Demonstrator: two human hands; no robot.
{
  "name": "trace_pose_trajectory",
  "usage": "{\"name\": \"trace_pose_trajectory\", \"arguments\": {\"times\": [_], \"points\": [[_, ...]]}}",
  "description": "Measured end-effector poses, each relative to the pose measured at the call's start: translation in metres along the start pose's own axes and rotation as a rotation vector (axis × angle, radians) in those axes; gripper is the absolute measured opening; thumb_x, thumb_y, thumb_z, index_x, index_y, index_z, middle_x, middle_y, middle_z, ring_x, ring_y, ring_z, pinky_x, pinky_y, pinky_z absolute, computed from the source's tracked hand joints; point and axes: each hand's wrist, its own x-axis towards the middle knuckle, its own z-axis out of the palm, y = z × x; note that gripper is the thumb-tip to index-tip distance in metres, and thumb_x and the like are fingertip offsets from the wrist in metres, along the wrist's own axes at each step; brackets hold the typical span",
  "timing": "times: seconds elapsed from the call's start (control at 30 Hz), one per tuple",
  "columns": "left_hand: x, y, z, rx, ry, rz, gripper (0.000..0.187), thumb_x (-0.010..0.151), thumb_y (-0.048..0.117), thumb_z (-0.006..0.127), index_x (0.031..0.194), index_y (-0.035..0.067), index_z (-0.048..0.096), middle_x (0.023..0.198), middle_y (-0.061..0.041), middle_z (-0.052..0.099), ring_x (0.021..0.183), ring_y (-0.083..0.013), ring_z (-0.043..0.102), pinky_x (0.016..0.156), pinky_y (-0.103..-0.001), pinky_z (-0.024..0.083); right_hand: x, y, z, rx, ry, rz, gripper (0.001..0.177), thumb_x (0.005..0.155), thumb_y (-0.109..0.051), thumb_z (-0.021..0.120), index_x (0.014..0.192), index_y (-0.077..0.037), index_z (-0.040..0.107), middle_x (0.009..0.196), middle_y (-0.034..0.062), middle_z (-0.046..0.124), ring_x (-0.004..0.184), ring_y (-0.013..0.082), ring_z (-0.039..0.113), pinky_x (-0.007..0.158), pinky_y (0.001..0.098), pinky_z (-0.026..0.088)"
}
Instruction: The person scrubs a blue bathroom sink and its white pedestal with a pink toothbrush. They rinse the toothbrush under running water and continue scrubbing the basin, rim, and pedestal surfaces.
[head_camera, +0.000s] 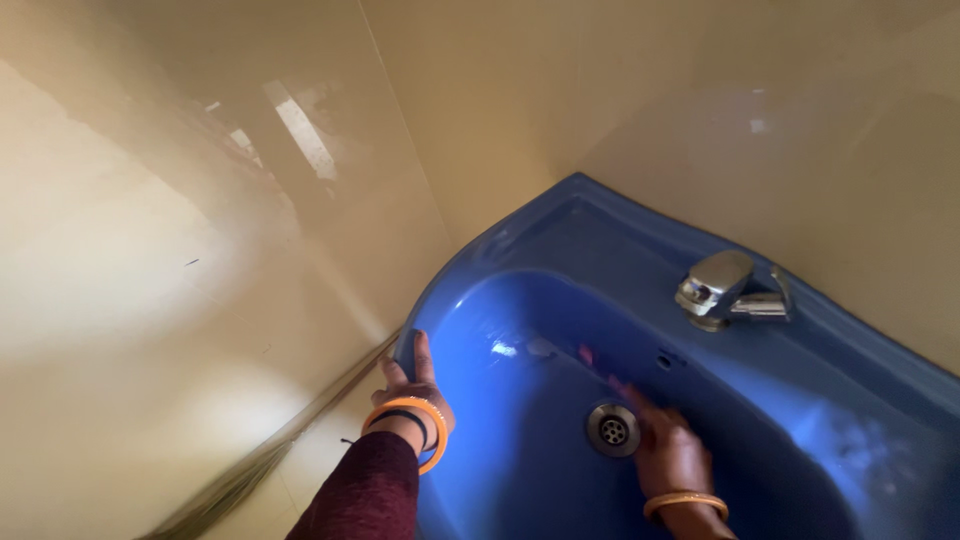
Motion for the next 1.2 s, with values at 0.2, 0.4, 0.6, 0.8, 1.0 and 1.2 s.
{"name": "trace_pose_trajectory", "arguments": {"times": [0.2, 0.4, 0.6, 0.8, 1.0, 1.2], "points": [[0.004, 0.002, 0.000, -0.005, -0.011, -0.025, 0.106, 0.099, 0.021, 0.056, 0.159, 0.035, -0.029, 0.170, -0.024, -0.013, 0.148, -0.0421, 0.034, 0.121, -0.052, 0.034, 0.007, 0.015, 0.012, -0.001, -0.042, 0.006, 0.062, 0.089, -0.005, 0.064, 0.140, -0.040, 0.060, 0.112, 0.0124, 0.070, 0.101, 0.0316, 0.071, 0.090, 0.0438, 0.056], [0.014, 0.001, 0.006, 0.049, -0.027, -0.018, 0.106, 0.098, 0.012, 0.051, 0.159, 0.035, -0.033, 0.169, -0.026, -0.013, 0.147, -0.0423, 0.034, 0.121, -0.050, 0.033, 0.007, 0.006, 0.010, 0.025, 0.007, -0.019, 0.072, 0.089, 0.000, 0.057, 0.146, -0.044, 0.055, 0.110, 0.0098, 0.070, 0.101, 0.0306, 0.072, 0.088, 0.0436, 0.058], [0.009, 0.003, 0.005, 0.008, -0.006, -0.024, 0.108, 0.099, 0.009, 0.054, 0.159, 0.034, -0.032, 0.170, -0.028, -0.014, 0.142, -0.0427, 0.042, 0.115, -0.045, 0.044, 0.008, 0.002, 0.015, 0.026, -0.006, -0.030, 0.062, 0.089, -0.003, 0.062, 0.139, -0.041, 0.060, 0.113, 0.0114, 0.070, 0.105, 0.0317, 0.070, 0.092, 0.0444, 0.055], [0.018, 0.002, 0.013, 0.207, 0.052, -0.009, 0.112, 0.098, 0.023, 0.061, 0.160, 0.026, -0.032, 0.162, -0.039, -0.004, 0.142, -0.0463, 0.036, 0.112, -0.048, 0.041, 0.014, -0.006, 0.017, -0.002, -0.073, 0.000, 0.067, 0.088, 0.002, 0.056, 0.142, -0.037, 0.061, 0.114, 0.0081, 0.072, 0.106, 0.0294, 0.070, 0.096, 0.0409, 0.054], [0.021, 0.001, 0.015, 0.113, 0.081, -0.015, 0.106, 0.099, 0.019, 0.057, 0.160, 0.029, -0.029, 0.166, -0.041, -0.006, 0.133, -0.0448, 0.051, 0.113, -0.043, 0.046, 0.021, -0.048, 0.006, 0.203, 0.007, -0.003, 0.050, 0.096, -0.009, 0.053, 0.138, -0.034, 0.064, 0.112, 0.0062, 0.074, 0.105, 0.0250, 0.072, 0.091, 0.0402, 0.055], [0.012, 0.005, 0.011, 1.198, -0.101, 0.254, 0.054, 0.101, 0.011, 0.058, 0.154, 0.011, 0.048, 0.166, -0.038, -0.019, 0.135, -0.0617, 0.045, 0.116, -0.072, 0.027, 0.028, -0.097, 0.004, 0.261, -0.129, 0.241, 0.038, 0.100, -0.020, 0.057, 0.133, -0.036, 0.068, 0.116, 0.0031, 0.075, 0.106, 0.0245, 0.072, 0.095, 0.0411, 0.054]]}}
